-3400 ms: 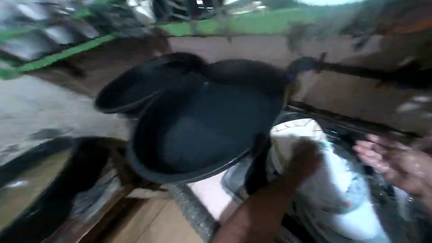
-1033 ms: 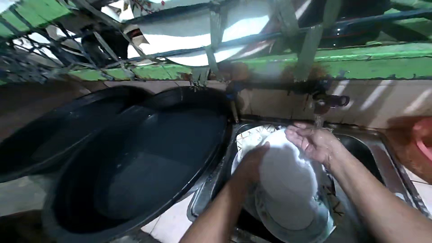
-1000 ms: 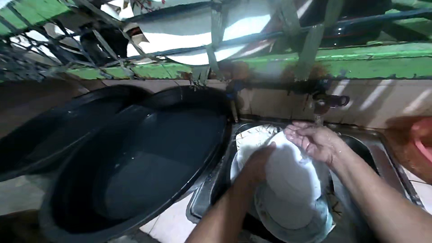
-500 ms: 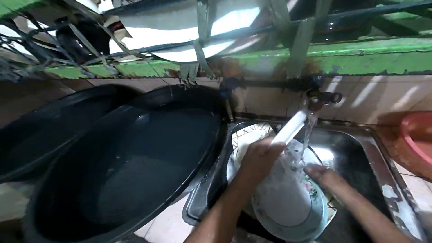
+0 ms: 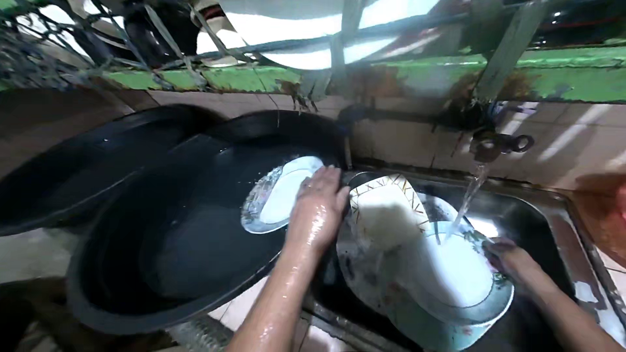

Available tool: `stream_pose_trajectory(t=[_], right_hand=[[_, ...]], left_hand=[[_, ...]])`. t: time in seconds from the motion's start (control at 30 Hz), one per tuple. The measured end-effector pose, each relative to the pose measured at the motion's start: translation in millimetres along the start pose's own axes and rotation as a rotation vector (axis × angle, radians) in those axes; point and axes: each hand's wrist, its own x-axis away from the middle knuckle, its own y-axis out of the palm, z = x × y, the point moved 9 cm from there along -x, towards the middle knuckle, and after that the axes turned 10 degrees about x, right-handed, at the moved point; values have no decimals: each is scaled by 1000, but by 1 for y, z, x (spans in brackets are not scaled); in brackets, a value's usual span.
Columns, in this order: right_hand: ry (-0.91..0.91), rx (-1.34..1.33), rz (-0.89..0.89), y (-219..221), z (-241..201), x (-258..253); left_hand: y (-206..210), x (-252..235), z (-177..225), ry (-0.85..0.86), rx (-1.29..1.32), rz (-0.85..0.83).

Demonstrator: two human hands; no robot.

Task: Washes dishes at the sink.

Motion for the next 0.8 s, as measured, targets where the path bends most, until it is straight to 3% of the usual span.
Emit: stream_pose_trajectory(t=[0.07, 0.13, 0.2, 0.27, 0.37, 0.47, 0.53, 0.63, 0.7, 0.8], right_hand=[[-27, -116, 100, -21, 14, 4], [-75, -187, 227, -44, 25, 11], [-97, -274, 306, -61, 32, 24], [-84, -372, 329, -68, 32, 40], [-32, -469, 313, -58, 17, 56], [-54, -563, 249, -26, -15, 60], [-111, -647, 213, -8, -33, 55], [-135, -650, 267, -18, -31, 46], [-97, -605, 318, -37, -19, 43], [-60, -607, 280, -33, -19, 46]], left_hand=[[50, 19, 38, 202, 117, -84], [119, 46, 83, 318, 184, -372], [177, 70, 111, 318, 279, -681], [213, 78, 121, 302, 304, -779], [249, 50, 119, 222, 270, -653], [256, 19, 141, 189, 305, -433], [255, 27, 178, 286, 388, -388], [242, 64, 213, 528, 496, -501], [235, 66, 191, 572, 405, -509], [238, 28, 130, 345, 256, -406]])
